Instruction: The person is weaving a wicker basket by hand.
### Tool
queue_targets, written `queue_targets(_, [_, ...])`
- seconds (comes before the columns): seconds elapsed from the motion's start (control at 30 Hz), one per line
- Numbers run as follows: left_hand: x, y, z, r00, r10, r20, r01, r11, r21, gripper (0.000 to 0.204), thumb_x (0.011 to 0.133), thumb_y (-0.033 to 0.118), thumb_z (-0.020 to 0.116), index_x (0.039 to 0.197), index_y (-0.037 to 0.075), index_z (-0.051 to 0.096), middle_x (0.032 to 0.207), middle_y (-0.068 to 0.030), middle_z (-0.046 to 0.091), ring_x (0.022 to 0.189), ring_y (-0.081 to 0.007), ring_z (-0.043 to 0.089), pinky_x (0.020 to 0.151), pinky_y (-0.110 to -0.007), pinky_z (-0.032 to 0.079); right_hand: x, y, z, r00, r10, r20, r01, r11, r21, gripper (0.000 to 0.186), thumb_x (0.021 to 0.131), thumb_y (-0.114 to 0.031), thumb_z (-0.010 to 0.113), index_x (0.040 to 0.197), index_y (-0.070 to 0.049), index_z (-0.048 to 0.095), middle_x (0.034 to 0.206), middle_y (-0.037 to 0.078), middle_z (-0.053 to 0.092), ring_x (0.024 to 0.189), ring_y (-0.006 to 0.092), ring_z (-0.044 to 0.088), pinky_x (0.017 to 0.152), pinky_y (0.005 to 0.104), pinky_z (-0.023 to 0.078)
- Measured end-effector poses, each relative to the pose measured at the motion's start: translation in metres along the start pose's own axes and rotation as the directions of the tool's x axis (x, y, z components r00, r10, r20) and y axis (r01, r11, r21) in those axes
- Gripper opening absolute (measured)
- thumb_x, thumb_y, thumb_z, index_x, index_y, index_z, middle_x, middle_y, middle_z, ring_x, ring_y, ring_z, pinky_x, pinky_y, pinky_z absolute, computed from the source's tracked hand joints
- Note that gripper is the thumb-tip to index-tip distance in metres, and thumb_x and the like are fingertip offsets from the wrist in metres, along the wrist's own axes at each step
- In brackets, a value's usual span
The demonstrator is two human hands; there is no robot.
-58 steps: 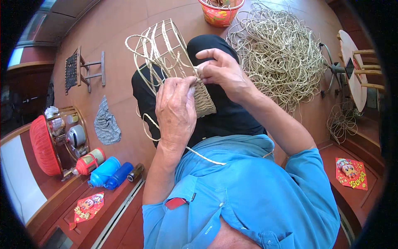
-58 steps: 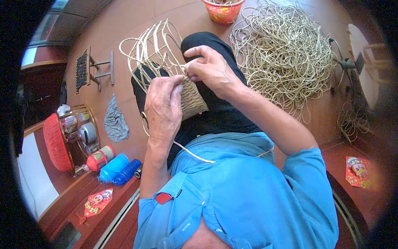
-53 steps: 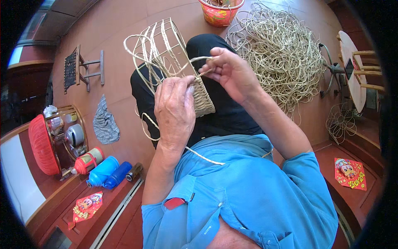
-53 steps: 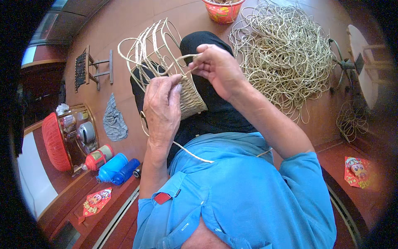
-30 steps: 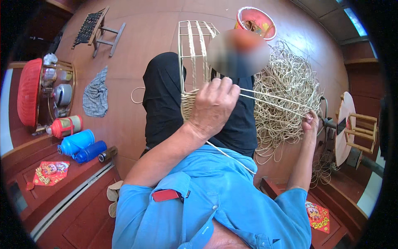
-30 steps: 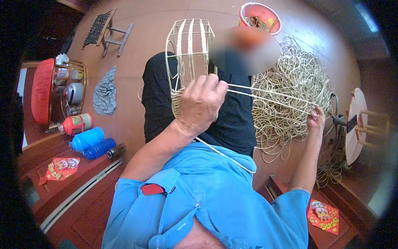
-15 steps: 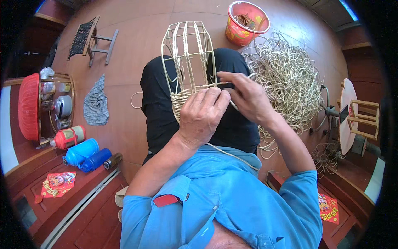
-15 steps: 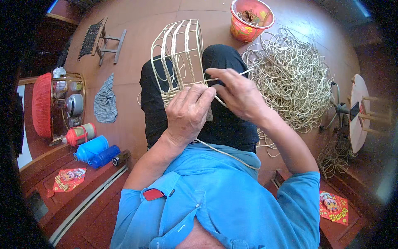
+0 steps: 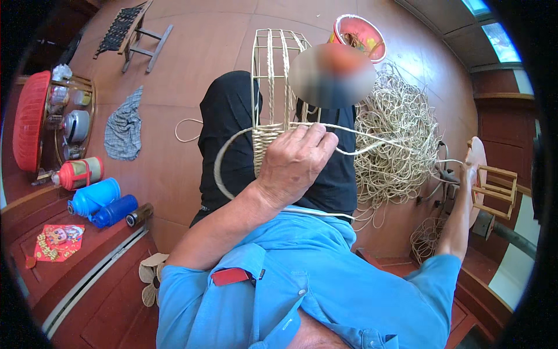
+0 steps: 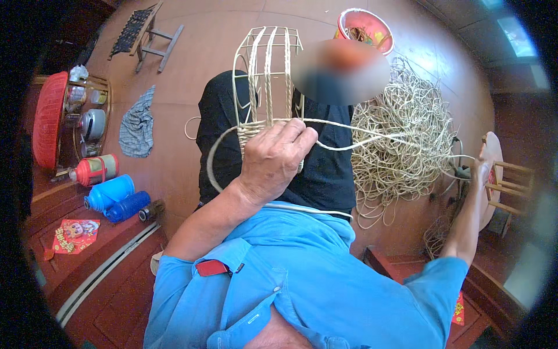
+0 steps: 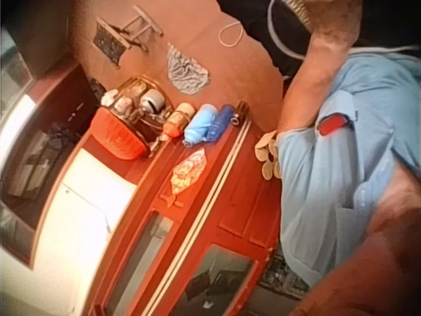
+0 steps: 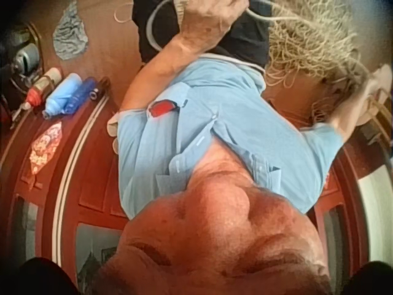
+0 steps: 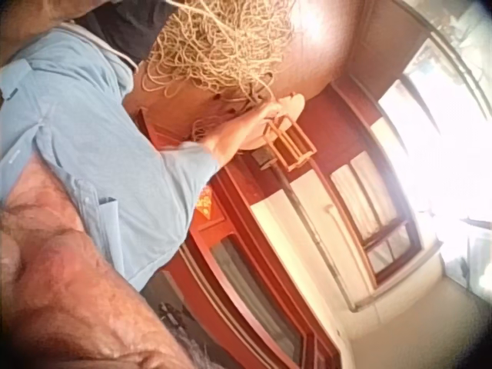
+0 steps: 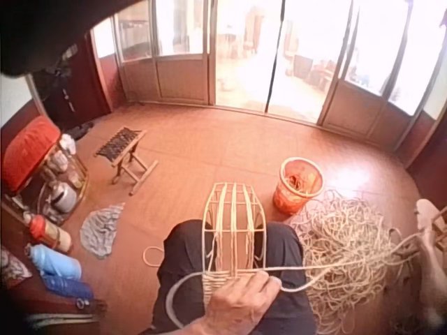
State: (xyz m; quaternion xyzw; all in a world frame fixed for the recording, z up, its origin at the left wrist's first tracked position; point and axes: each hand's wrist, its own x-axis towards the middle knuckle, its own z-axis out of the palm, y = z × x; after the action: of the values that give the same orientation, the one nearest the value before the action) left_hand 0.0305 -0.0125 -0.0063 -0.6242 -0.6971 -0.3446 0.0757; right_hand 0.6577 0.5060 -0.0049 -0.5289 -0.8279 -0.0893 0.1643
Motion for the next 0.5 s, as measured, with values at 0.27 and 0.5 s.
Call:
queue_targets(0.27, [0.007,0.004,0.000,0.991,0.010,0.132,-0.023,0.994,0.103,0.019,0.091,0.012,0.071,0.110,0.015,0.073,0.097,-0.0036,0.066,0.084,-0.0238,0.072,0.068,-0.037,0.058,-0.105,-0.528,-0.013,0.822,-0.503,0.266,-0.015,0.447,0.894,0.040,0.103,0.003,0.065,0.142,-0.003,0.065,0.135,0.014,0.072,0.134,0.0236,0.066,0.115,0.0376,0.052])
queue_targets(0.5, [-0.002,0.008,0.003,0.997,0.017,0.082,-0.022,0.998,0.060,0.013,0.093,0.012,0.071,0.107,0.012,0.071,0.098,-0.0043,0.068,0.085,-0.0232,0.073,0.070,-0.037,0.058,-0.114,-0.522,0.009,0.817,-0.566,0.113,0.309,0.593,0.743,0.021,0.103,-0.001,0.061,0.122,-0.002,0.069,0.106,0.018,0.070,0.098,0.0358,0.072,0.086,0.0440,0.057])
